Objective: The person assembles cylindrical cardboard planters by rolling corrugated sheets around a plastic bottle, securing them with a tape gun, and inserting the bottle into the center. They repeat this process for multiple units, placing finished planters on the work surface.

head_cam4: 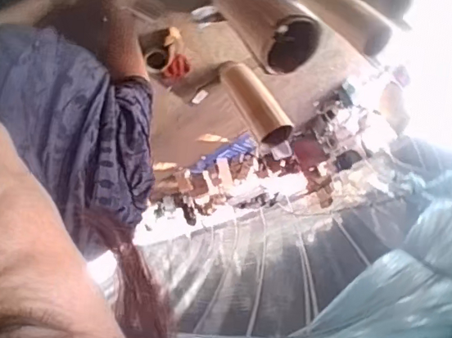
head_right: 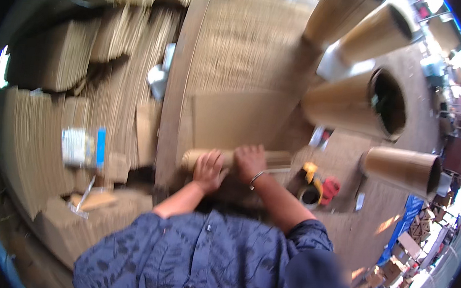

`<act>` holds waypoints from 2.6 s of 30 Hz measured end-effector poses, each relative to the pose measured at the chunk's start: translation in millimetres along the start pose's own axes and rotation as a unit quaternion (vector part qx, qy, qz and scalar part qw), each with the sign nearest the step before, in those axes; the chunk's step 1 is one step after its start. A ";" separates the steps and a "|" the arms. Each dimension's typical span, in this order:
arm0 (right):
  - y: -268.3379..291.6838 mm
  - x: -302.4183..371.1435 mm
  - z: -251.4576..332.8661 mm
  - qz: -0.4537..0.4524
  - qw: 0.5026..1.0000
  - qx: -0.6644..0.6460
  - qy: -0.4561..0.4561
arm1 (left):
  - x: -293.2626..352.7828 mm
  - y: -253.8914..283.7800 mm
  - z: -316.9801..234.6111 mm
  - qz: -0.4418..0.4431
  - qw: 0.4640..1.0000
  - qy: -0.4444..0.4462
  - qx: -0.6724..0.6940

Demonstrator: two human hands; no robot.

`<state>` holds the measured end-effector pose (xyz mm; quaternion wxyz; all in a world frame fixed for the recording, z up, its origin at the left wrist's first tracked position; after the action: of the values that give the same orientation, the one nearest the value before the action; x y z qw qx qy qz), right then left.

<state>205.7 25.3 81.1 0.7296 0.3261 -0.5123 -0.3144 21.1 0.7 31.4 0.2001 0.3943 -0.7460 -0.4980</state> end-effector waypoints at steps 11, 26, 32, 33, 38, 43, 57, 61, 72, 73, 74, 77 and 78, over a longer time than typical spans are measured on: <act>12.4 -51.9 -71.1 -0.272 0.958 -0.043 -0.079 | -121.4 10.7 37.5 -0.031 0.998 0.053 -0.026; 61.9 -138.2 -105.6 -0.266 0.955 -0.033 -0.130 | -237.3 -20.8 77.4 -0.009 0.995 0.039 -0.088; 80.9 -159.1 -112.2 -0.325 0.920 -0.118 -0.183 | -244.2 -5.8 58.6 -0.008 0.990 0.065 -0.122; 92.0 -171.2 -114.9 -0.303 0.921 -0.148 -0.194 | -263.9 4.4 65.5 0.007 0.993 0.057 -0.106; 110.1 -187.9 -131.3 -0.347 0.916 -0.135 -0.153 | -302.6 -7.9 88.1 0.077 0.990 0.092 -0.076; 100.8 -149.3 -114.2 -0.526 0.847 -0.025 -0.073 | -318.9 0.4 91.0 0.093 0.987 0.121 -0.040; 122.4 -179.7 -129.7 -0.376 0.909 -0.110 -0.143 | -315.5 2.2 74.8 0.224 0.964 -0.038 -0.140; 120.6 -97.8 -80.0 -0.492 0.870 -0.030 -0.028 | -310.7 18.1 49.9 0.250 0.961 -0.078 -0.088; 235.5 166.8 10.3 -0.441 0.886 -0.136 0.044 | -120.4 122.7 -79.8 0.194 0.901 -0.090 0.377; 236.6 173.6 17.5 -0.414 0.905 -0.083 0.056 | -112.4 124.7 -90.7 0.161 0.922 -0.137 0.324; 232.3 174.4 22.2 -0.383 0.916 -0.082 0.087 | -100.4 117.1 -88.2 0.218 0.927 -0.094 0.289; 190.6 165.3 43.8 -0.340 0.934 -0.056 0.092 | -68.9 76.7 -51.7 0.245 0.946 -0.079 0.198; 160.0 157.4 44.7 -0.364 0.926 -0.033 0.089 | -63.3 66.1 -54.6 0.238 0.947 -0.079 0.200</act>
<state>226.8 -12.0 306.0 0.6180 0.4926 -0.2801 -0.5449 71.7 31.3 120.0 0.1705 0.1966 -0.9157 -0.3063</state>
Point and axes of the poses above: each hand's wrist, its own x-axis away from the middle knuckle, its own y-axis out of the back of the hand, z = x × y, the point moved 2 cm from there along -x, towards the middle knuckle, and after that the axes turned 7 degrees about z, right-handed, at the moved point
